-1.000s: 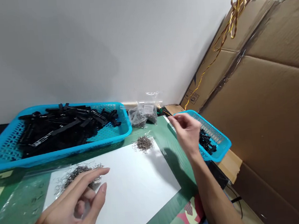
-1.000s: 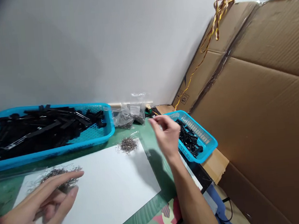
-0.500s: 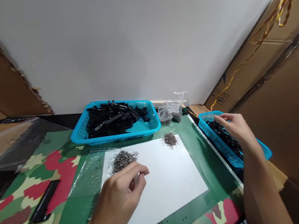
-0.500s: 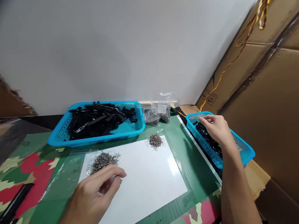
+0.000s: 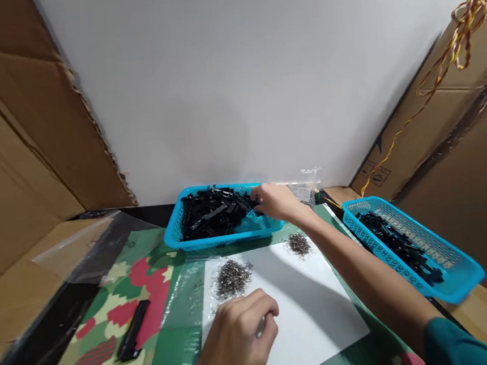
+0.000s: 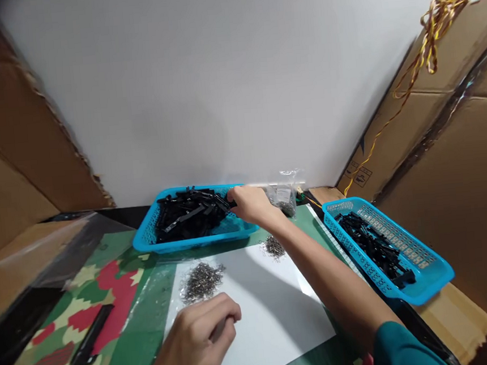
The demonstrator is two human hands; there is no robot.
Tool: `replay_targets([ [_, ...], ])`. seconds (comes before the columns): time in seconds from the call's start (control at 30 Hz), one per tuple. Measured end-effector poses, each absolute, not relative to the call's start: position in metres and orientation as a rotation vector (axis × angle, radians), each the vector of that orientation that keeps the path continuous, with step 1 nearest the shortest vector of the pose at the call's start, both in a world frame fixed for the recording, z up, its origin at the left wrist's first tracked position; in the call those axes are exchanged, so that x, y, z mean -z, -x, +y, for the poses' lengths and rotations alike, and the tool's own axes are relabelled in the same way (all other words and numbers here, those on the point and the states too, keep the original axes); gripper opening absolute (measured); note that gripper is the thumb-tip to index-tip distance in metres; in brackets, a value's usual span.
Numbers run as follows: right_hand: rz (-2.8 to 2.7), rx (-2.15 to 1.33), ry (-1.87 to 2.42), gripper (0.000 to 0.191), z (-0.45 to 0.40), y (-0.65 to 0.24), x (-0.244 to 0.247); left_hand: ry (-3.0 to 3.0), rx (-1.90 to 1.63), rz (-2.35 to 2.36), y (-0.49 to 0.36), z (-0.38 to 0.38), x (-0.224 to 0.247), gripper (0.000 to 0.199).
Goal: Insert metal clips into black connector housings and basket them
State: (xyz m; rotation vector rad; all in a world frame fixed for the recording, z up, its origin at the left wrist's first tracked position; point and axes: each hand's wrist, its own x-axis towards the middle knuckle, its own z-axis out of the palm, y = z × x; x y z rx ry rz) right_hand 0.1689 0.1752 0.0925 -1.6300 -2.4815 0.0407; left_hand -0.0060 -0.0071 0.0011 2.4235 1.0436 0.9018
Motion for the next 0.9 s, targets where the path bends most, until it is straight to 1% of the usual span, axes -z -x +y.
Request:
replay_targets([
  [0.13,-2.499,-0.002,1.736,0.034,0.199,-0.146,-0.073,-2.437,-0.921,1.056,0.007,-0.009,0.000,0.023],
  [0.27,-2.502,0.022,1.746,0.037,0.201,-0.139,-0.067,-2.484,-0.952,1.028,0.008,-0.007,0.004,0.023],
  [0.33,-2.480,0.046,1.726,0.031,0.196,-0.141,-0.072,-2.498,-0.989,0.999,0.009,-0.006,0.005,0.024],
  [0.4,-2.447,0.067,1.675,0.018,0.184,-0.145,-0.080,-2.456,-1.011,1.007,0.010,-0.005,0.006,0.024],
  [0.43,-2.430,0.074,1.635,0.015,0.176,-0.148,-0.084,-2.403,-1.016,1.028,0.010,-0.004,0.007,0.024],
  [0.5,-2.402,0.080,1.537,0.020,0.154,-0.154,-0.093,-2.212,-1.019,1.084,0.010,-0.001,0.007,0.024],
  [0.57,-2.372,0.061,1.428,0.024,0.128,-0.162,-0.098,-1.897,-1.027,1.105,0.011,0.003,0.007,0.025],
  [0.6,-2.348,0.020,1.343,0.023,0.115,-0.166,-0.099,-1.708,-1.029,1.092,0.011,0.005,0.006,0.029],
  [0.63,-2.273,-0.131,1.163,0.020,0.102,-0.170,-0.098,-1.511,-1.031,1.066,0.012,0.008,0.004,0.036],
  [0.7,-2.126,-0.496,0.919,0.013,0.079,-0.178,-0.091,-1.165,-1.031,0.997,0.012,0.011,0.001,0.054],
  [0.77,-2.006,-0.848,0.808,0.010,0.062,-0.185,-0.079,-0.952,-1.021,0.950,0.012,0.014,-0.003,0.065],
  [0.83,-1.967,-1.055,0.751,0.011,0.052,-0.192,-0.066,-0.892,-1.020,0.952,0.010,0.016,-0.004,0.068],
  [0.9,-2.017,-1.091,0.737,0.012,0.048,-0.198,-0.056,-0.934,-1.030,0.990,0.007,0.017,-0.002,0.067],
])
